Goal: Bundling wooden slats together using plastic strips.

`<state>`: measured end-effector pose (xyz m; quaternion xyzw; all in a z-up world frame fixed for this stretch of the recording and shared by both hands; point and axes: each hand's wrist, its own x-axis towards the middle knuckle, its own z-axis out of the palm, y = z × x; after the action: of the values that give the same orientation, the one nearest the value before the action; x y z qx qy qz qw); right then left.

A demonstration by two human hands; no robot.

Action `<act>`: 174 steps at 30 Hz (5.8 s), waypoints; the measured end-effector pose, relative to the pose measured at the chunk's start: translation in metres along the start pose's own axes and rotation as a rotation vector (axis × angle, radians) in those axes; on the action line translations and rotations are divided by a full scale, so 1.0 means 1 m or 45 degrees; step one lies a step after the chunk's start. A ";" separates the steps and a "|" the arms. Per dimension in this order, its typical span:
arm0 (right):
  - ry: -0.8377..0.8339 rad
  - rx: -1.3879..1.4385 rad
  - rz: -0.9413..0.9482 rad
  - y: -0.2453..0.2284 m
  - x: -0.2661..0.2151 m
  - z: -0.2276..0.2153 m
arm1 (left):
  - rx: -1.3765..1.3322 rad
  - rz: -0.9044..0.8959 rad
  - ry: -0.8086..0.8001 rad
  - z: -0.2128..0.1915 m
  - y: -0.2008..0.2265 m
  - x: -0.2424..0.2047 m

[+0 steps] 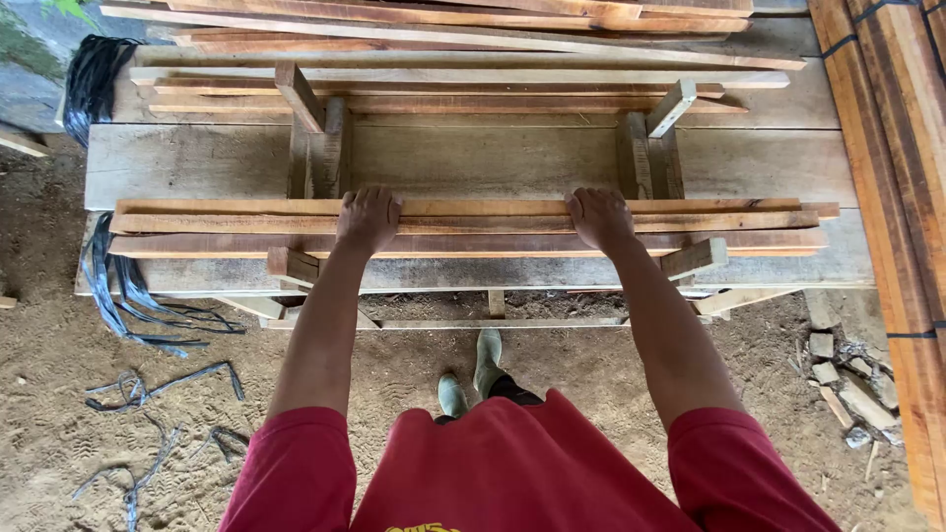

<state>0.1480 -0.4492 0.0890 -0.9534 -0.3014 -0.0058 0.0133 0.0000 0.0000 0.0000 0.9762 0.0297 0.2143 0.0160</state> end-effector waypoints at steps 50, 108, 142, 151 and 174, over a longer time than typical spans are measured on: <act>0.161 0.072 0.227 0.051 -0.020 0.005 | 0.064 -0.515 -0.284 -0.078 0.010 0.008; -0.120 0.213 0.228 -0.372 0.094 -0.004 | -0.054 -0.167 0.080 -0.058 -0.237 -0.066; -0.662 0.447 -0.031 -0.577 0.134 -0.019 | -0.197 0.246 -0.042 -0.144 -0.237 -0.128; 0.625 0.029 -0.038 -0.606 0.117 0.042 | -1.705 -0.403 -0.299 -0.237 -0.335 -0.133; 0.703 0.006 -0.034 -0.603 0.119 0.067 | -2.115 -0.968 -0.532 -0.159 -0.419 -0.152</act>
<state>-0.1012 0.1146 0.0381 -0.9116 -0.2989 -0.2650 0.0971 -0.2257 0.4107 0.0622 0.5954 0.1806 -0.0324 0.7822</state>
